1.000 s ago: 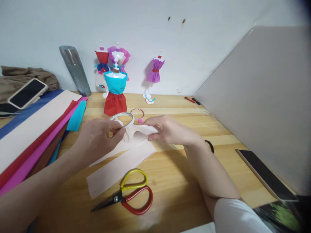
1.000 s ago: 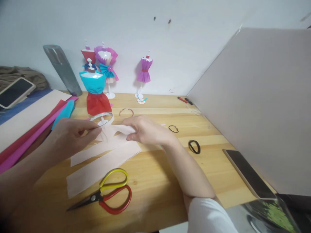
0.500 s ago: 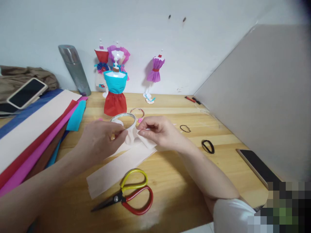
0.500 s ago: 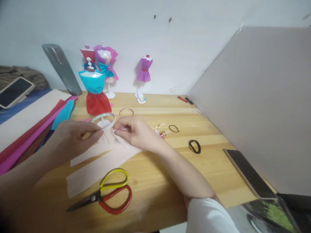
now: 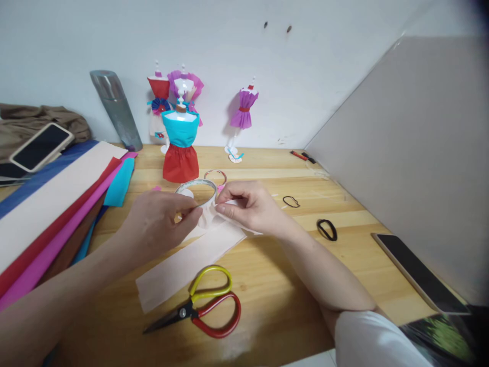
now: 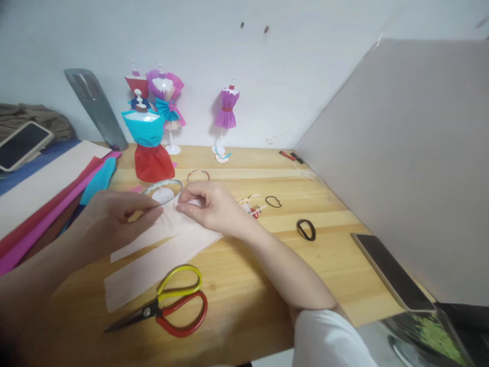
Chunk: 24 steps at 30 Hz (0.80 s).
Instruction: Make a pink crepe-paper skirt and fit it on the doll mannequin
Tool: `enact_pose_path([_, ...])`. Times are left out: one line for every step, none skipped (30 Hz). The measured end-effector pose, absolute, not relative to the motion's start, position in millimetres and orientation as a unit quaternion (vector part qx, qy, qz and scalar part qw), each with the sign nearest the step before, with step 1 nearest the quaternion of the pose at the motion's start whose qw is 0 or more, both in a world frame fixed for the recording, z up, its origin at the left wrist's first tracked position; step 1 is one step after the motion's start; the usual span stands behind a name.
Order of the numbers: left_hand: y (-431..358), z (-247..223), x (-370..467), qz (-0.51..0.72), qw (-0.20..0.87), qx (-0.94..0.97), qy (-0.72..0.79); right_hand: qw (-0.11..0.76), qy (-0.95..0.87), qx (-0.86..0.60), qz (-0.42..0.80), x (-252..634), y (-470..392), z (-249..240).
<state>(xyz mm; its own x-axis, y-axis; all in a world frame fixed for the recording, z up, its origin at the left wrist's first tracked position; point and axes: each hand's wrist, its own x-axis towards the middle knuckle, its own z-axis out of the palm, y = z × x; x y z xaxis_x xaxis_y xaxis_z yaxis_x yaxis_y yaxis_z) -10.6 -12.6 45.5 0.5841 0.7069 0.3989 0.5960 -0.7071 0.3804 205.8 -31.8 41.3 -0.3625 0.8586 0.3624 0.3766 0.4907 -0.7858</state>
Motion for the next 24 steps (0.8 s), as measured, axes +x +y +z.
enact_pose_path([-12.9,45.7,-10.5,0.270,0.103,0.885,0.365,0.399,-0.765,-0.404,0.304,205.4,-31.9,41.1])
enact_pose_path([-13.0,46.0,-10.4,0.273,0.103,0.885,0.363,0.400,-0.763,-0.404,0.308,205.1,-32.0,40.8])
enact_pose_path([-13.0,46.2,-10.3,0.275,0.101,0.885,0.363,0.400,-0.760,-0.404,0.314,204.8,-32.1,40.3])
enact_pose_path([-13.0,46.3,-10.3,0.277,0.099,0.884,0.364,0.398,-0.758,-0.404,0.322,204.5,-32.2,39.8])
enact_pose_path([-12.9,46.3,-10.3,0.275,0.099,0.884,0.366,0.395,-0.756,-0.402,0.332,204.3,-32.3,39.2])
enact_pose_path([-12.7,46.3,-10.4,0.272,0.099,0.884,0.368,0.391,-0.756,-0.400,0.340,204.1,-32.4,38.6])
enact_pose_path([-12.6,46.2,-10.6,0.268,0.099,0.883,0.372,0.388,-0.757,-0.396,0.346,203.9,-32.4,38.0])
enact_pose_path([-12.4,46.0,-10.7,0.267,0.099,0.882,0.375,0.385,-0.759,-0.392,0.350,203.7,-32.4,37.4])
enact_pose_path([-12.2,45.7,-11.0,0.266,0.098,0.882,0.377,0.384,-0.760,-0.390,0.350,203.4,-32.4,36.8])
enact_pose_path([-12.0,45.3,-11.1,0.267,0.097,0.881,0.378,0.385,-0.760,-0.391,0.348,203.1,-32.3,36.3])
enact_pose_path([-12.0,44.9,-11.3,0.269,0.093,0.881,0.379,0.389,-0.758,-0.394,0.345,202.6,-32.3,35.7])
enact_pose_path([-12.0,44.5,-11.4,0.270,0.089,0.881,0.378,0.396,-0.753,-0.400,0.340,202.0,-32.4,35.1])
enact_pose_path([-12.2,44.3,-11.3,0.271,0.084,0.882,0.377,0.405,-0.747,-0.407,0.335,201.2,-32.5,34.5])
enact_pose_path([-12.6,44.4,-11.1,0.272,0.079,0.882,0.376,0.412,-0.741,-0.413,0.332,200.3,-32.5,34.0])
enact_pose_path([-13.2,44.7,-10.8,0.271,0.074,0.882,0.377,0.418,-0.737,-0.418,0.330,199.3,-32.6,33.4])
enact_pose_path([-14.0,45.4,-10.4,0.270,0.071,0.882,0.379,0.420,-0.733,-0.421,0.331,198.3,-32.7,33.0])
enact_pose_path([-14.8,46.4,-9.9,0.265,0.070,0.883,0.382,0.420,-0.730,-0.422,0.335,197.5,-32.8,32.6])
enact_pose_path([-15.7,47.6,-9.3,0.260,0.070,0.883,0.385,0.421,-0.727,-0.422,0.342,196.7,-32.8,32.3])
enact_pose_path([-16.3,48.9,-8.7,0.253,0.071,0.884,0.387,0.424,-0.722,-0.421,0.350,196.2,-32.8,32.1])
enact_pose_path([-16.8,50.2,-8.1,0.247,0.073,0.884,0.390,0.428,-0.715,-0.419,0.360,196.0,-32.8,32.1])
enact_pose_path([-17.0,51.3,-7.6,0.242,0.071,0.884,0.393,0.435,-0.707,-0.418,0.370,196.0,-32.8,32.3])
enact_pose_path([-17.0,52.3,-7.2,0.239,0.067,0.884,0.397,0.440,-0.698,-0.420,0.379,196.2,-32.7,32.5])
enact_pose_path([-16.8,53.1,-6.9,0.237,0.060,0.882,0.402,0.444,-0.689,-0.425,0.384,196.7,-32.6,32.9])
enact_pose_path([-16.4,53.6,-6.7,0.234,0.054,0.881,0.408,0.449,-0.681,-0.432,0.385,197.3,-32.5,33.3])
